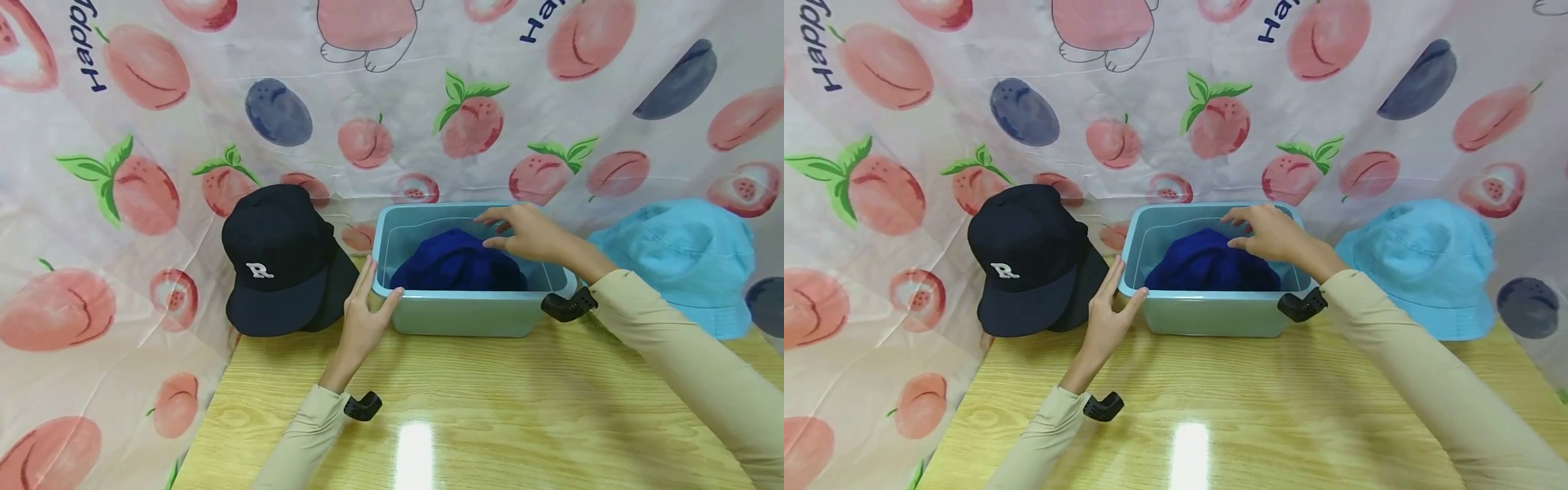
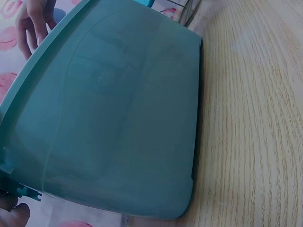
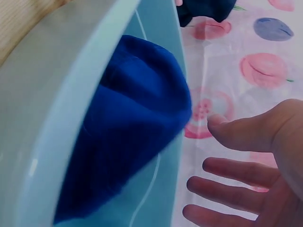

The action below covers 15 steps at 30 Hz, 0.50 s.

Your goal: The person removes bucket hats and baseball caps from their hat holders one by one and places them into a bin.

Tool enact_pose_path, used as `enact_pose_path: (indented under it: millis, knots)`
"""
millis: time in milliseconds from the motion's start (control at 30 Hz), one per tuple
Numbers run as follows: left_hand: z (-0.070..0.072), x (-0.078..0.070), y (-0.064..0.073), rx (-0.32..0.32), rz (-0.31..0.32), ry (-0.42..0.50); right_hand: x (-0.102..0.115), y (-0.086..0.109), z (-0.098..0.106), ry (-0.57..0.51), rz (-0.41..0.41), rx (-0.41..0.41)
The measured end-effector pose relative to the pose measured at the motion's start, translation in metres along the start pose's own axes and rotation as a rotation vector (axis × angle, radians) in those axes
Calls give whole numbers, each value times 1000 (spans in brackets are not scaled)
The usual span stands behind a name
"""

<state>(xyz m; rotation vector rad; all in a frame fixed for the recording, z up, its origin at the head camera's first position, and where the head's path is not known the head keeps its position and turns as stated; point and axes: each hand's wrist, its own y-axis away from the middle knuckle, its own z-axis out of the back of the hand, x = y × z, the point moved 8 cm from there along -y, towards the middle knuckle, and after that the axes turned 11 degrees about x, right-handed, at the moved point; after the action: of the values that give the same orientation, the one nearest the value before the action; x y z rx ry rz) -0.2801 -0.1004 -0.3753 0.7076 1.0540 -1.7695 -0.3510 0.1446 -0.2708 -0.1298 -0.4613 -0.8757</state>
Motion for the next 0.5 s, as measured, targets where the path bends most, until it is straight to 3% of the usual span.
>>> enact_pose_path:
  millis: [267, 500]
  knots:
    - [1, -1, 0, 0, -3, -1, -3, 19, 22, 5, -11, -76]
    - [0, 0, 1, 0, 6, -9, -10, 35, 34, 10, -47, -95]
